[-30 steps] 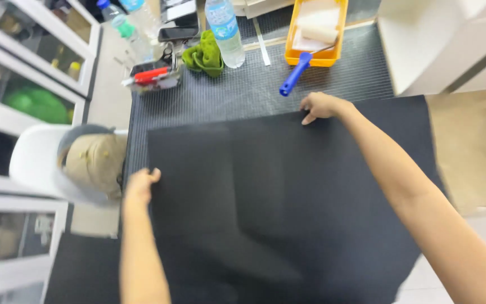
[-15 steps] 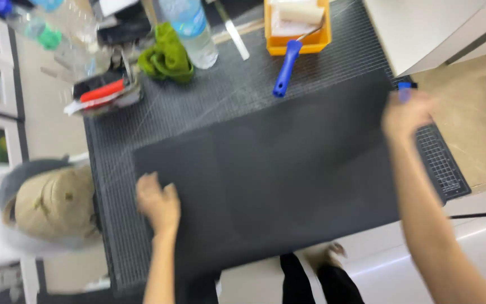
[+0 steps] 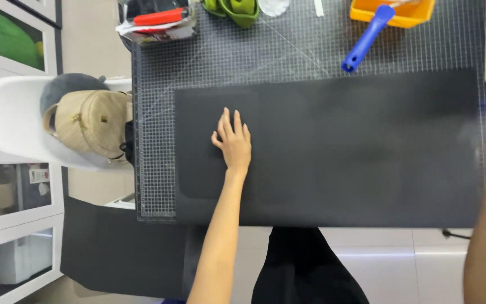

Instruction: Applying glue to cardboard panels and pressing them onto a backing sheet using a squeegee to ensure a smooth finish.

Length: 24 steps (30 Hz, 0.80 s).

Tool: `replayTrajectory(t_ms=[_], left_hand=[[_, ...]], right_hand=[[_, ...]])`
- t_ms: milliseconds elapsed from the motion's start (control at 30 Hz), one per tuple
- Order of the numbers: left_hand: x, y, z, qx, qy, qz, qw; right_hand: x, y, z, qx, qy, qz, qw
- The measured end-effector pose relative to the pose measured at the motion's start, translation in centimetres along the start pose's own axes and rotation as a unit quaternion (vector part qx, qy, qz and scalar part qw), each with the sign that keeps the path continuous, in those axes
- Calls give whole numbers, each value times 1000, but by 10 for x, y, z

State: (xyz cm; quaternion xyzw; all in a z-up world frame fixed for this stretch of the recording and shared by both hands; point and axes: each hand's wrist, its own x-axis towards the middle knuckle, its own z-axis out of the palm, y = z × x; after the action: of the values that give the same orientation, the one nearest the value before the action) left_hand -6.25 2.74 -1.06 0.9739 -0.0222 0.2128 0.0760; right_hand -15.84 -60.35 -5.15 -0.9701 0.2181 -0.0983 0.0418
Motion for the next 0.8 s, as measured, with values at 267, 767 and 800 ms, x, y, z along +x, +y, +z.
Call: replayTrajectory(t_ms=[267, 767, 800], left_hand=[[2, -5, -4, -63, -56, -23, 996], [-1, -13, -5, -264, -55, -88, 959], [-1, -14, -7, -270, -59, -82, 958]], right_hand=[[-265, -407, -41, 140, -94, -406, 898], [-267, -414, -43, 162, -30, -484, 859], [-228, -437, -47, 158, -30, -478, 864]])
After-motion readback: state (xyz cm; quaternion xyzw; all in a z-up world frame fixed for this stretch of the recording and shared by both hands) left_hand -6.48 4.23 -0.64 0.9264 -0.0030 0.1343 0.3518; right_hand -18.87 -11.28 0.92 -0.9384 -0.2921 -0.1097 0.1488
